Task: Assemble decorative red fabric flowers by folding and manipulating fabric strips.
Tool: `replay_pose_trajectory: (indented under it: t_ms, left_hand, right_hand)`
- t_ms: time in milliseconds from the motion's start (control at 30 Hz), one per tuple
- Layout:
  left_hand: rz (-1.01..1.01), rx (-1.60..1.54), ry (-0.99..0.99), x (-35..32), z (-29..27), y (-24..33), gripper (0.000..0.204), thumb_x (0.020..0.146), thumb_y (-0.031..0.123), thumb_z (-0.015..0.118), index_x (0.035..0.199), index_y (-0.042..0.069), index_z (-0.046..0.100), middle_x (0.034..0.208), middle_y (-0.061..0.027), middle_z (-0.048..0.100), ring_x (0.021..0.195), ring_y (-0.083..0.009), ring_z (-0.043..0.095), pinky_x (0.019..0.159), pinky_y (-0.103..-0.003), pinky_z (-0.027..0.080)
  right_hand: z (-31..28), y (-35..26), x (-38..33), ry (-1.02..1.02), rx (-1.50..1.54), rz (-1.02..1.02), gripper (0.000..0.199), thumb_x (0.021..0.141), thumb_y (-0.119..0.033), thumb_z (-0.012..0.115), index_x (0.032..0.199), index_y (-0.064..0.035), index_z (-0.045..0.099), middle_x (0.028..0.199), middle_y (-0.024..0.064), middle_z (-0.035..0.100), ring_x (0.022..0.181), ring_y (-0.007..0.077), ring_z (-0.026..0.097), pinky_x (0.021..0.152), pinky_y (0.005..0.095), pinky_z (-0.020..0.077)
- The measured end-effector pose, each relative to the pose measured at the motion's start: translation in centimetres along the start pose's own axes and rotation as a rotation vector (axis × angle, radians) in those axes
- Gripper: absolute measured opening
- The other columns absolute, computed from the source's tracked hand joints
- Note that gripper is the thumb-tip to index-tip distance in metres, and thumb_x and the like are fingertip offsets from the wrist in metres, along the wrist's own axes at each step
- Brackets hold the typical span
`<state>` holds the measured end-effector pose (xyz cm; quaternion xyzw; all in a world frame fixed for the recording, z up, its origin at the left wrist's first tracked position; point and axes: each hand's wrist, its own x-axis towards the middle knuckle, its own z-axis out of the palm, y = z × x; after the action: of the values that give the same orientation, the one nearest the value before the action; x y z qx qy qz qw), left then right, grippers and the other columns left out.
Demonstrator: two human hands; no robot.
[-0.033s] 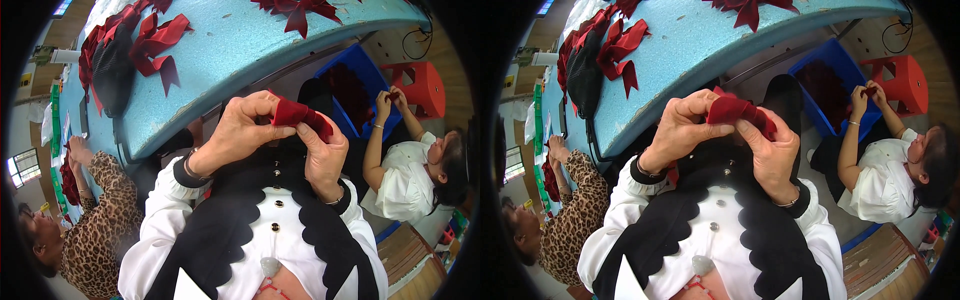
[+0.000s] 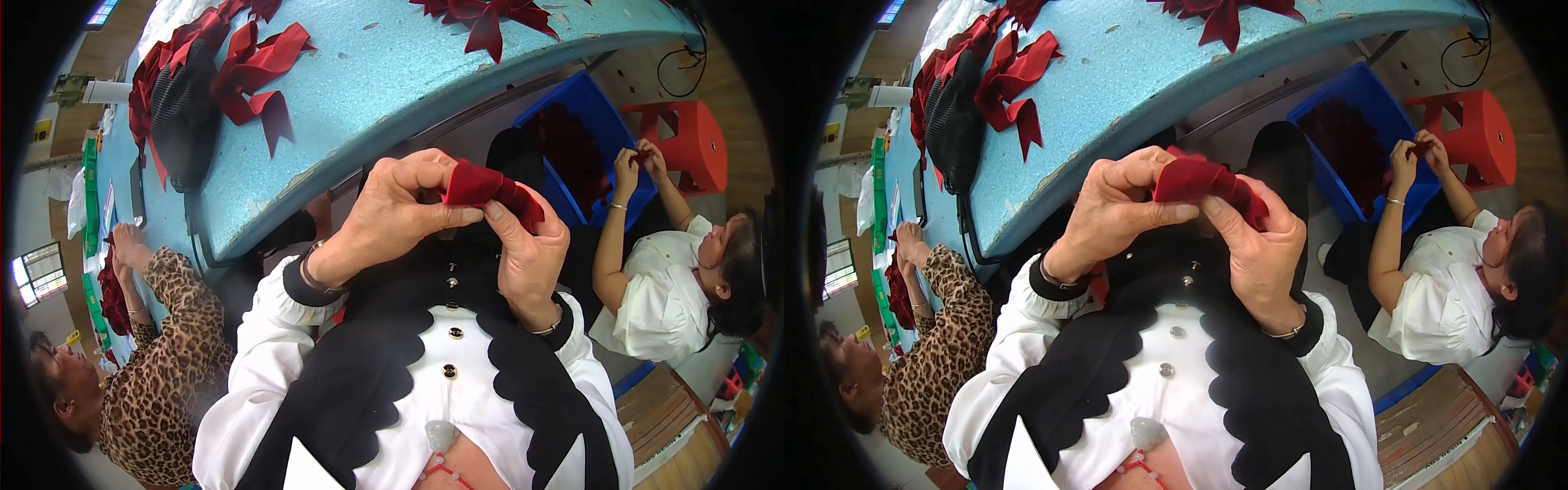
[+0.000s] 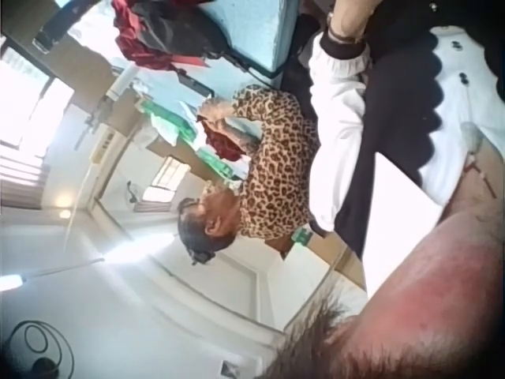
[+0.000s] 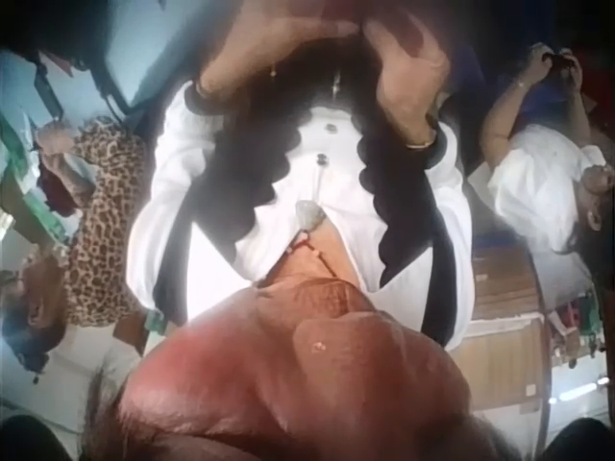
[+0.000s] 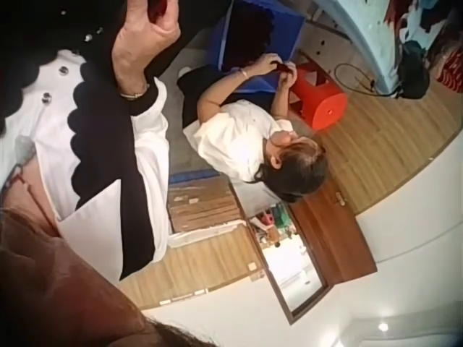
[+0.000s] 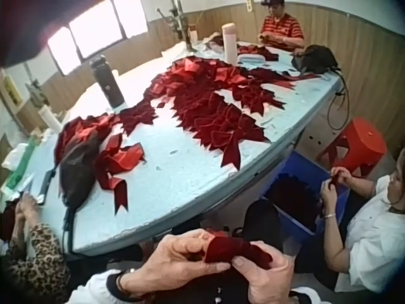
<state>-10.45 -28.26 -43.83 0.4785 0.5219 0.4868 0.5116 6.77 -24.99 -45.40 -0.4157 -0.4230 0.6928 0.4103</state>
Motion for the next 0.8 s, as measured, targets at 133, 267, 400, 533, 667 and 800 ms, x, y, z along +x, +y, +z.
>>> replay_pose_trajectory:
  t_ms: [133, 267, 400, 533, 667, 800]
  left_hand:
    - [-0.05, -0.099, 0.018, -0.2, 0.3, 0.3, 0.024, 0.08, -0.001, 0.071, 0.103, -0.001, 0.067, 0.098, -0.0076, 0.065, 0.086, -0.0109, 0.058, 0.073, -0.023, 0.046]
    - [0.082, 0.098, 0.087, -0.1, 0.2, 0.0, 0.023, 0.08, -0.002, 0.069, 0.103, -0.001, 0.067, 0.094, -0.0075, 0.065, 0.081, -0.0114, 0.059, 0.071, -0.023, 0.046]
    - [0.256, 0.368, 0.203, -0.2, 0.4, -0.3, 0.023, 0.076, -0.003, 0.072, 0.098, -0.001, 0.066, 0.089, -0.0078, 0.065, 0.074, -0.0141, 0.058, 0.067, -0.025, 0.047]
    - [0.488, 0.61, 0.286, 0.1, 0.2, -0.6, 0.024, 0.067, -0.001, 0.075, 0.088, 0.002, 0.063, 0.08, -0.0076, 0.061, 0.069, -0.022, 0.057, 0.061, -0.03, 0.046]
    - [0.618, 0.708, 0.305, 0.3, 0.0, -0.6, 0.027, 0.062, 0.0, 0.077, 0.082, 0.004, 0.059, 0.076, -0.0071, 0.06, 0.067, -0.0257, 0.055, 0.059, -0.033, 0.046]
    - [0.67, 0.737, 0.324, 0.3, 0.2, -0.6, 0.026, 0.062, 0.001, 0.077, 0.081, 0.003, 0.06, 0.077, -0.0072, 0.061, 0.067, -0.0254, 0.055, 0.059, -0.033, 0.046]
  right_hand:
    - [-0.2, 0.2, 0.5, -0.003, 0.072, 0.026, 0.03, 0.081, 0.002, 0.07, 0.109, 0.0049, 0.061, 0.1, 0.0114, 0.067, 0.092, 0.0173, 0.063, 0.088, 0.0282, 0.0491]
    - [-0.3, 0.2, 0.5, 0.002, 0.104, 0.038, 0.03, 0.08, 0.002, 0.07, 0.109, 0.0049, 0.061, 0.1, 0.0116, 0.067, 0.092, 0.0178, 0.063, 0.088, 0.0289, 0.0495]
    - [0.2, 0.2, 0.5, 0.003, 0.102, 0.002, 0.026, 0.082, -0.003, 0.07, 0.106, 0.0045, 0.063, 0.093, 0.0085, 0.068, 0.083, 0.0132, 0.063, 0.077, 0.0242, 0.0496]
    - [0.2, -0.3, 0.3, -0.004, 0.1, 0.043, 0.027, 0.082, 0.0, 0.069, 0.107, 0.005, 0.062, 0.096, 0.0101, 0.068, 0.087, 0.0156, 0.063, 0.082, 0.0267, 0.0496]
    - [0.2, -0.1, 0.1, -0.012, 0.096, 0.055, 0.028, 0.081, 0.003, 0.068, 0.109, 0.0051, 0.061, 0.099, 0.0117, 0.067, 0.092, 0.0178, 0.063, 0.088, 0.0287, 0.0496]
    - [0.1, 0.2, 0.2, -0.006, 0.092, 0.037, 0.028, 0.082, 0.003, 0.068, 0.109, 0.0048, 0.061, 0.1, 0.0115, 0.067, 0.092, 0.0176, 0.064, 0.088, 0.0282, 0.0495]
